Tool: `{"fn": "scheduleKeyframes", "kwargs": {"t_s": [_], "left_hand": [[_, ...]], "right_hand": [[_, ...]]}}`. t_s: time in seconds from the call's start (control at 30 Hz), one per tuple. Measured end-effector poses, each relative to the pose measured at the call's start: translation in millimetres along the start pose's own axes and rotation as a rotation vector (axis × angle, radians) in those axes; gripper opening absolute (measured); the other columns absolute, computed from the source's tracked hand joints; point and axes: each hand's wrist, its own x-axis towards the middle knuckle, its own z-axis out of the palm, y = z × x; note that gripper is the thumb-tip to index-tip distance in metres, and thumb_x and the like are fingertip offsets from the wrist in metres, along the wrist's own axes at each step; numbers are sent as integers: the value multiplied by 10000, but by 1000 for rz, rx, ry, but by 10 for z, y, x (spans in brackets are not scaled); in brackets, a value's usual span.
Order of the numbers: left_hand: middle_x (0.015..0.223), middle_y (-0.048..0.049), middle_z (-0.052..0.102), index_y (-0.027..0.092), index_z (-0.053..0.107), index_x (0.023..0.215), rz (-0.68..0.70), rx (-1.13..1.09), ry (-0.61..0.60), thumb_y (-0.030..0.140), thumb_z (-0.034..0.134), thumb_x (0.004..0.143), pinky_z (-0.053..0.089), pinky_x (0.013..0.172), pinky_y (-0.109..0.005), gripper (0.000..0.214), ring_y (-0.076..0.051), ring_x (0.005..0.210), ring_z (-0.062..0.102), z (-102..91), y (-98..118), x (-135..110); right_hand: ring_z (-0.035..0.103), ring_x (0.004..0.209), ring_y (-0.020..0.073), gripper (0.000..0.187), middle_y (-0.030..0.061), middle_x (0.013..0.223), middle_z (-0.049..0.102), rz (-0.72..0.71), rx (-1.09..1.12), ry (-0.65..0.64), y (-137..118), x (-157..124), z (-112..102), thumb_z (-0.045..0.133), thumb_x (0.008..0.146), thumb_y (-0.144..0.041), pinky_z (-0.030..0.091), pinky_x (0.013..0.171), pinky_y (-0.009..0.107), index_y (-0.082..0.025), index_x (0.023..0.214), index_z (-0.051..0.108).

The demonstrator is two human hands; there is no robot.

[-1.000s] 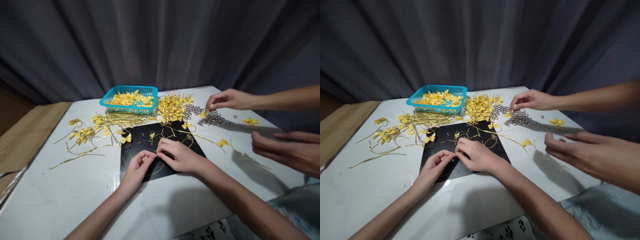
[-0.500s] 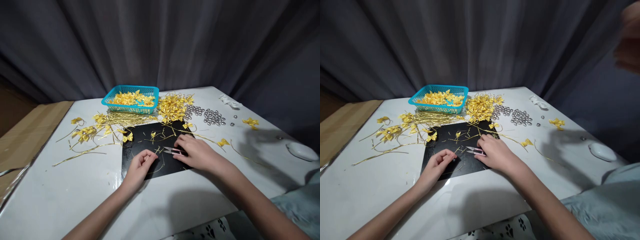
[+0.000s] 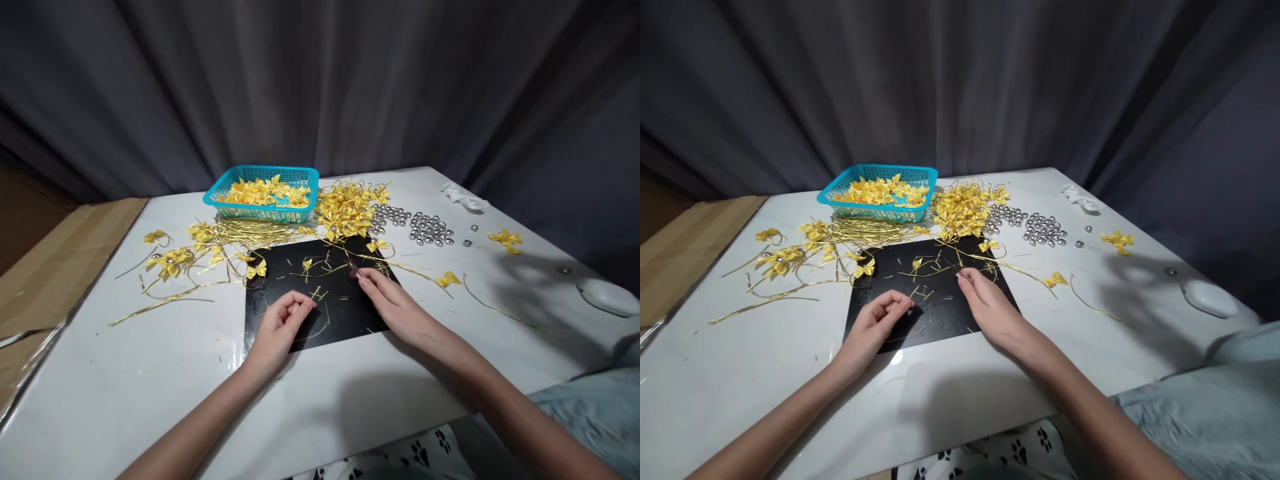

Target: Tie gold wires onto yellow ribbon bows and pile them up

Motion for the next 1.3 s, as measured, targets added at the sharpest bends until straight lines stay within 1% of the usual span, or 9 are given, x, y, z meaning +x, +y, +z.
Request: {"fn": "scheduleKeyframes", "kwargs": {"t_s": [0.1,0.17,0.23,0.5,0.8,0.97,1.1,1.2,1.3], "left_hand": [[676,14,539,157,582,755,14,-7,5,423,558,770,285,550,-224,267,-112,593,429,-7,-17,4],[680,12,548,157,590,757,27,-8,4,410,559,775,305,568,-226,255,-118,612,447,-8,-19,4],[676,13,548,158,591,752,36,-13,-3,404,558,780,316,576,-226,249,-121,621,454,-7,-17,1],[622,32,482,156,554,726,57,10,-31,398,537,799,288,546,-224,253,-105,578,390,-11,-30,6],[629,26,509,155,554,717,41,59,-116,415,530,799,278,541,-231,274,-105,569,392,-20,-63,23],[620,28,491,155,563,720,47,96,-121,413,531,798,258,526,-230,272,-104,566,374,-27,-70,29],[595,43,436,152,563,725,23,79,-113,419,543,781,226,512,-230,273,-96,542,319,-25,-74,34],[591,42,418,149,561,727,-2,74,-110,417,542,769,218,512,-233,273,-99,547,310,-19,-65,31],[589,40,407,147,567,725,-5,98,-110,407,542,762,219,513,-235,265,-101,550,313,-11,-51,20]], "right_hand": [[362,516,77,340,-18,656,379,182,378,-188,-104,-99,110,257,944,-430,289,428,172,-178,922,484],[210,459,52,300,-57,612,263,332,694,-357,-189,-165,190,312,931,-431,158,384,149,-176,870,459],[150,455,44,283,-72,598,222,399,833,-441,-269,-207,257,338,925,-426,104,381,144,-176,834,432],[142,417,23,221,-86,576,246,459,881,-487,-389,-177,353,326,938,-349,72,355,140,-182,804,380],[156,424,18,251,-83,587,274,478,917,-515,-342,-174,365,412,880,-415,76,369,146,-191,779,362],[123,416,26,290,-92,553,250,454,861,-483,-328,-172,367,412,848,-467,79,370,153,-191,770,368],[89,406,40,350,-92,536,221,400,729,-365,-290,-166,351,290,877,-505,100,373,178,-187,774,393],[230,439,72,369,-56,566,296,300,564,-200,-234,-132,311,300,880,-504,204,415,204,-178,810,458],[414,648,140,231,10,681,445,141,301,11,-168,-70,251,470,836,-407,341,606,264,-181,802,501]]}}
